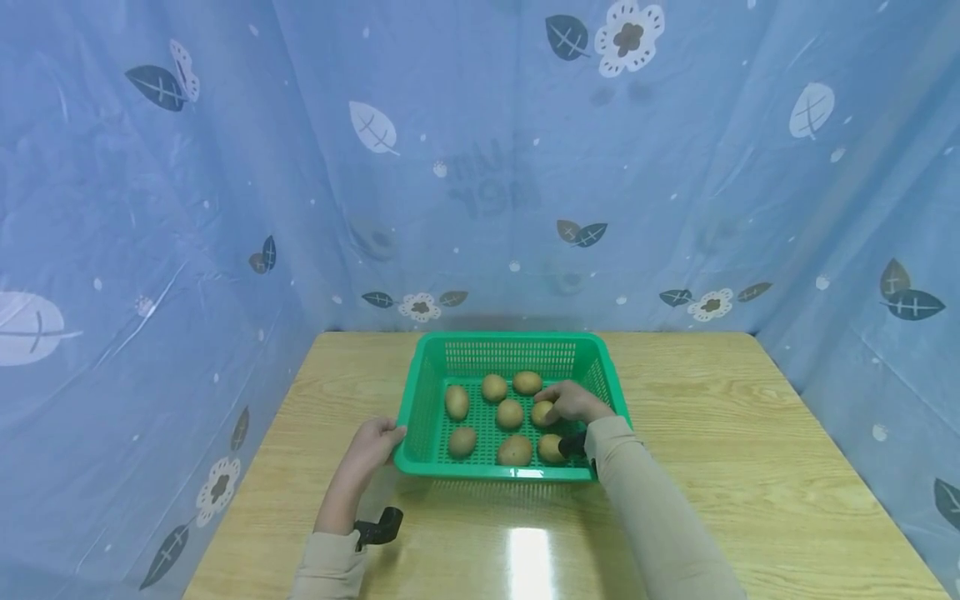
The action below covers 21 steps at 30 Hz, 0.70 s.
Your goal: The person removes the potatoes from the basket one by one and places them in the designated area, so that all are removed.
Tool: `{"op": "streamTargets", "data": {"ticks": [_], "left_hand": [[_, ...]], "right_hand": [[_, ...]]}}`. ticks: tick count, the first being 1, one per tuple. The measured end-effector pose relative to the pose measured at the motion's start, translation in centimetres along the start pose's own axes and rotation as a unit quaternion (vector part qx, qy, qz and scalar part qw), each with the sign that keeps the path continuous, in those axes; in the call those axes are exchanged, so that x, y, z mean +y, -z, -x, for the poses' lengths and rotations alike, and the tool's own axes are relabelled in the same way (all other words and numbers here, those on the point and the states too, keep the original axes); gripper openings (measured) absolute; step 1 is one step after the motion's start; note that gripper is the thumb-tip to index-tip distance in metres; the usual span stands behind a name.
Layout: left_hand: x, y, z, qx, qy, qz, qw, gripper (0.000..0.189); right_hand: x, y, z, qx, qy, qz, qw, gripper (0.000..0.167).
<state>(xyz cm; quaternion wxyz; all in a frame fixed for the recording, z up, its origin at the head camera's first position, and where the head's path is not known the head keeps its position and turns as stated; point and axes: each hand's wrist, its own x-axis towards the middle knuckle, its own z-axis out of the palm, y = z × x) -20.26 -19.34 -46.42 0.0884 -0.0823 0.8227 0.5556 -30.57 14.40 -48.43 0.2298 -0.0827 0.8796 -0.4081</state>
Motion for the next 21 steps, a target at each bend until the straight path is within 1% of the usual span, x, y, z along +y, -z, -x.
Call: {"op": "streamTargets", "data": {"ticks": [8, 15, 21], "left_hand": [[0.04, -0.12, 0.11, 0.017, -0.006, -0.028, 0.9995, 0.032], [-0.02, 0.02, 0.08, 0.009, -0.004, -0.023, 0.9997, 0.031], [0.21, 0.01, 0.39, 0.007, -0.009, -0.016, 0.9998, 0.03]], "right_hand": [[-0.59, 0.0, 0.33, 0.013, 0.007, 0.009, 0.9999, 0.047], [-0.48, 0.25, 0.36, 0.024, 0.007, -0.006, 0.9997, 0.046], [-0.63, 0.35, 0.55, 0.047, 0.006, -0.023, 0.9986, 0.046]]}}
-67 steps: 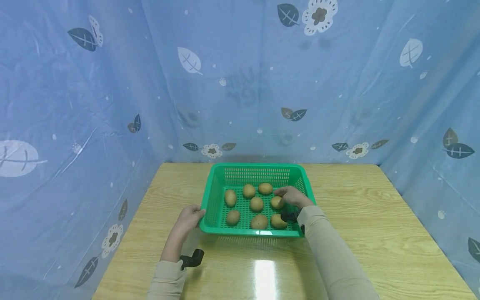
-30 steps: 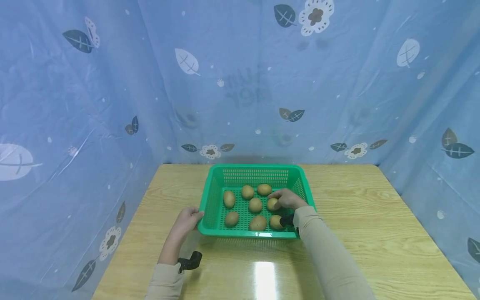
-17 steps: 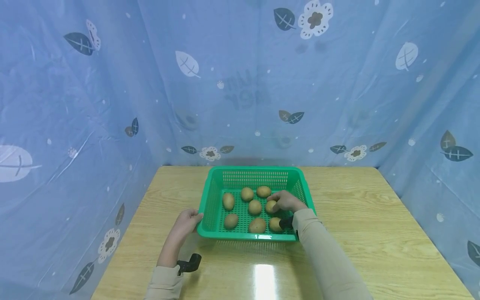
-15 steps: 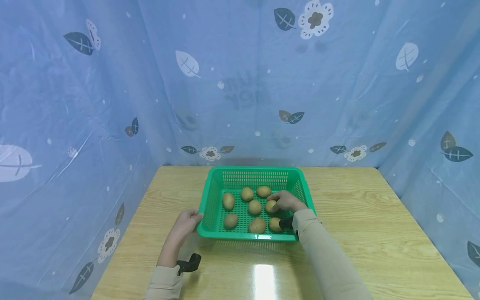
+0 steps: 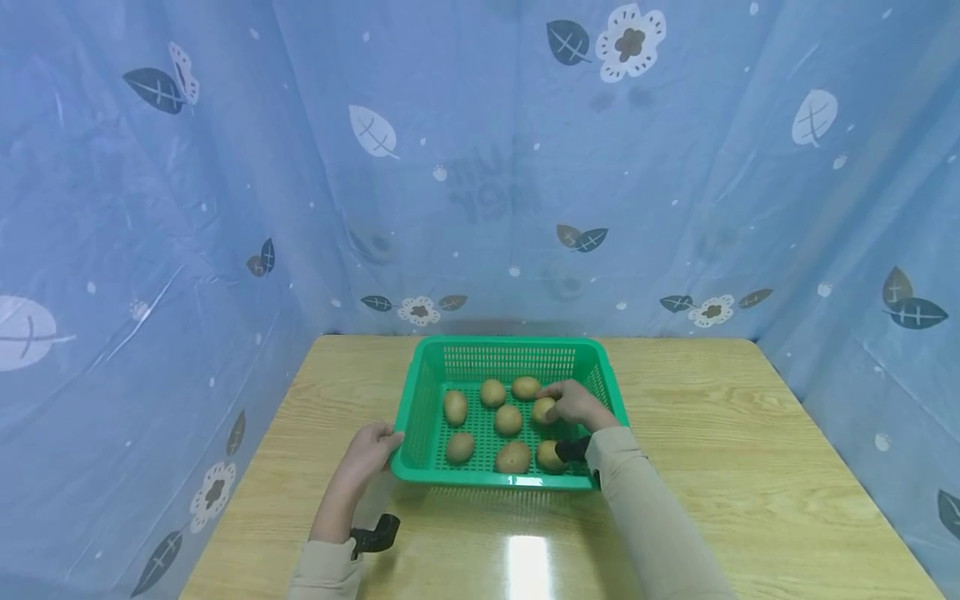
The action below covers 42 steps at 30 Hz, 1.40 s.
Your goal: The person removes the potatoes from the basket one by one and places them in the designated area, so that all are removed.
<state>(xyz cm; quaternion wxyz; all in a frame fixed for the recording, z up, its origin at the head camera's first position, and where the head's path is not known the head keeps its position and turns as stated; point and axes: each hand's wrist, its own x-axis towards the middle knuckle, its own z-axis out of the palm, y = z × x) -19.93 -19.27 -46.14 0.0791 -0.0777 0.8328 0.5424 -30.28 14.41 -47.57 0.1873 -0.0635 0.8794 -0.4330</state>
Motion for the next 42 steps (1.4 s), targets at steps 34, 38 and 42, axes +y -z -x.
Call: {"op": "streamTargets", "data": {"ticks": [34, 38, 42], "left_hand": [[-0.4, -0.2, -0.2, 0.006, 0.002, 0.017, 0.9998, 0.03], [-0.3, -0.2, -0.3, 0.008, 0.004, 0.018, 0.9998, 0.03], [-0.3, -0.2, -0.3, 0.009, 0.002, 0.017, 0.9998, 0.03]], "right_hand": [[-0.8, 1.5, 0.3, 0.112, 0.08, -0.154, 0.9784, 0.055], [-0.9, 1.6, 0.4, 0.134, 0.081, -0.168, 0.9733, 0.055], [-1.0, 1.8, 0.7, 0.147, 0.094, -0.179, 0.9682, 0.056]]}}
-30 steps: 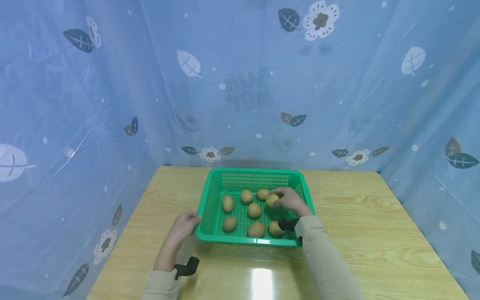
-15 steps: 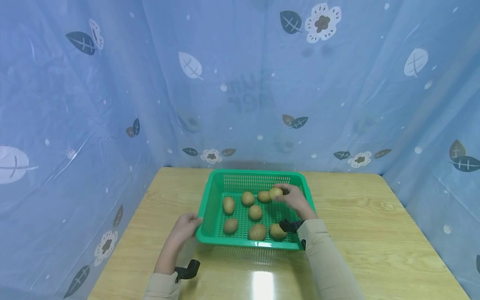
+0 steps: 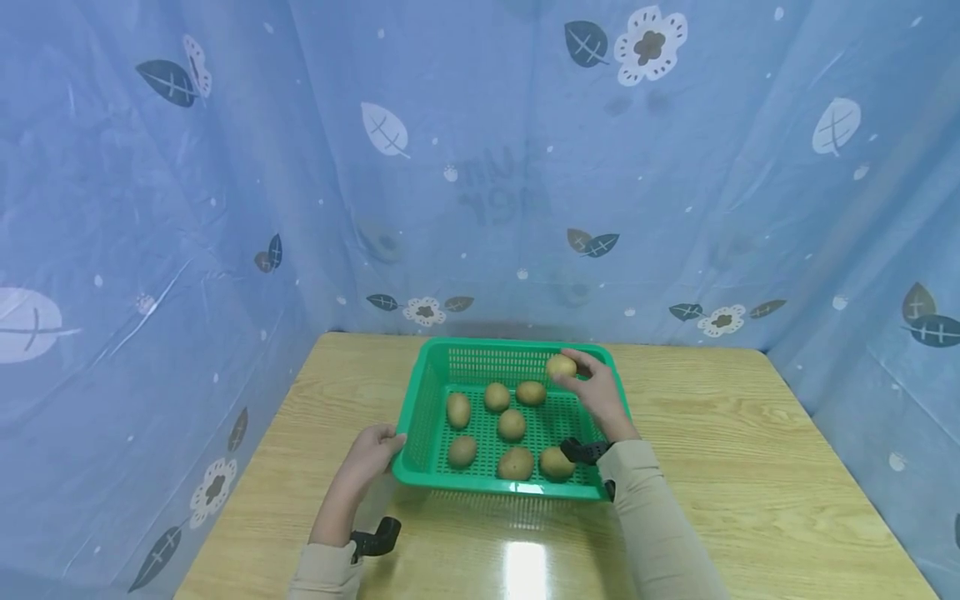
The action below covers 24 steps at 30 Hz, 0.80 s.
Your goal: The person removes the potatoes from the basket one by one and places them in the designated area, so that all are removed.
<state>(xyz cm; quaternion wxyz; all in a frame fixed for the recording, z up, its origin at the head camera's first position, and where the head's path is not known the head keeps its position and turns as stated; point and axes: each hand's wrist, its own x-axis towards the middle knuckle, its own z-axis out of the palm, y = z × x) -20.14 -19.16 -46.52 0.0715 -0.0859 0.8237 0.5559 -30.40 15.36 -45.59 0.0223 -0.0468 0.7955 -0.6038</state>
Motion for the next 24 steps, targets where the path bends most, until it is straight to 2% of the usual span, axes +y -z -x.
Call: {"op": "streamTargets", "data": {"ticks": [10, 17, 24], "left_hand": [[0.2, -0.2, -0.1, 0.0, -0.006, -0.005, 1.0, 0.029], [0.1, -0.2, 0.0, -0.002, -0.002, -0.005, 1.0, 0.029], [0.0, 0.0, 0.1, 0.0, -0.004, -0.006, 1.0, 0.029]], "right_hand": [[-1.0, 0.5, 0.3, 0.034, 0.026, -0.018, 0.9989, 0.057], [-1.3, 1.3, 0.5, 0.044, 0.034, -0.015, 0.9983, 0.061], [-2.4, 2.4, 1.2, 0.068, 0.048, -0.014, 0.9964, 0.059]]}}
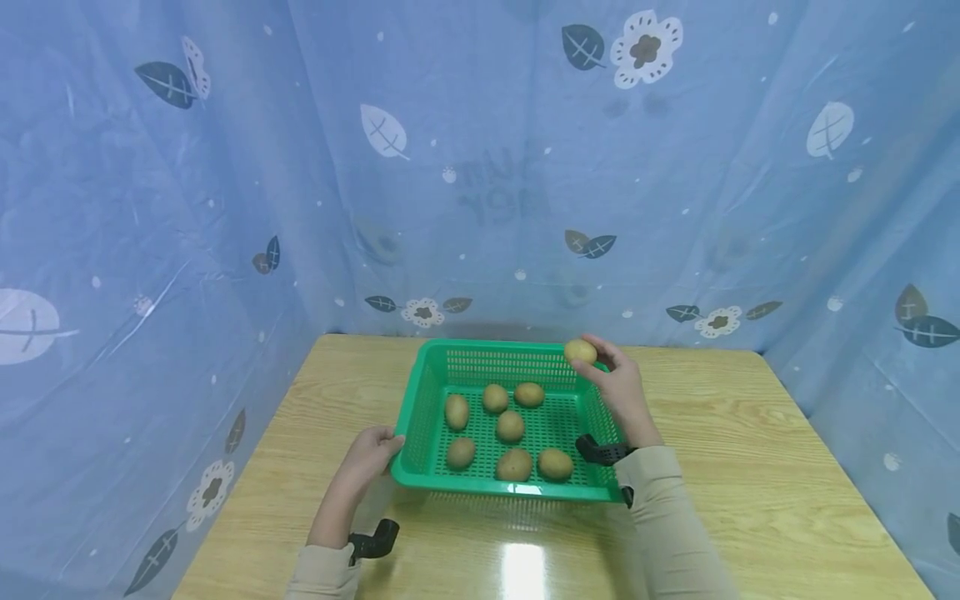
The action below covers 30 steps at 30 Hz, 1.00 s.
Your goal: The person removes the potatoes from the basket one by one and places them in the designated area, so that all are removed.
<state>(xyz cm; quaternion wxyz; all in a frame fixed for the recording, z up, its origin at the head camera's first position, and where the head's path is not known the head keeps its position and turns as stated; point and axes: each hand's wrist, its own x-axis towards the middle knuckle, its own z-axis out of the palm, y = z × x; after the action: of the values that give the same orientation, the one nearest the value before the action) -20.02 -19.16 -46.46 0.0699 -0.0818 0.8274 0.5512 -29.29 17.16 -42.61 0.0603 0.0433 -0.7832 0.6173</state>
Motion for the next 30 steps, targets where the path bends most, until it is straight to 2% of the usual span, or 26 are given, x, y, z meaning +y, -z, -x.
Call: {"op": "streamTargets", "data": {"ticks": [10, 18, 23, 30], "left_hand": [[-0.1, 0.1, 0.0, -0.002, -0.002, 0.008, 1.0, 0.029], [-0.1, 0.1, 0.1, -0.003, 0.003, 0.004, 1.0, 0.029], [-0.2, 0.2, 0.2, -0.004, 0.0, 0.004, 1.0, 0.029], [-0.2, 0.1, 0.0, -0.003, -0.007, 0.006, 0.9999, 0.03]], "right_hand": [[-1.1, 2.5, 0.7, 0.027, 0.041, -0.007, 0.9988, 0.058], [-0.7, 5.1, 1.4, 0.055, 0.041, 0.024, 0.9974, 0.058], [-0.8, 6.8, 1.8, 0.064, 0.045, 0.024, 0.9966, 0.057], [0.2, 8.8, 2.2, 0.072, 0.047, -0.055, 0.9948, 0.053]]}}
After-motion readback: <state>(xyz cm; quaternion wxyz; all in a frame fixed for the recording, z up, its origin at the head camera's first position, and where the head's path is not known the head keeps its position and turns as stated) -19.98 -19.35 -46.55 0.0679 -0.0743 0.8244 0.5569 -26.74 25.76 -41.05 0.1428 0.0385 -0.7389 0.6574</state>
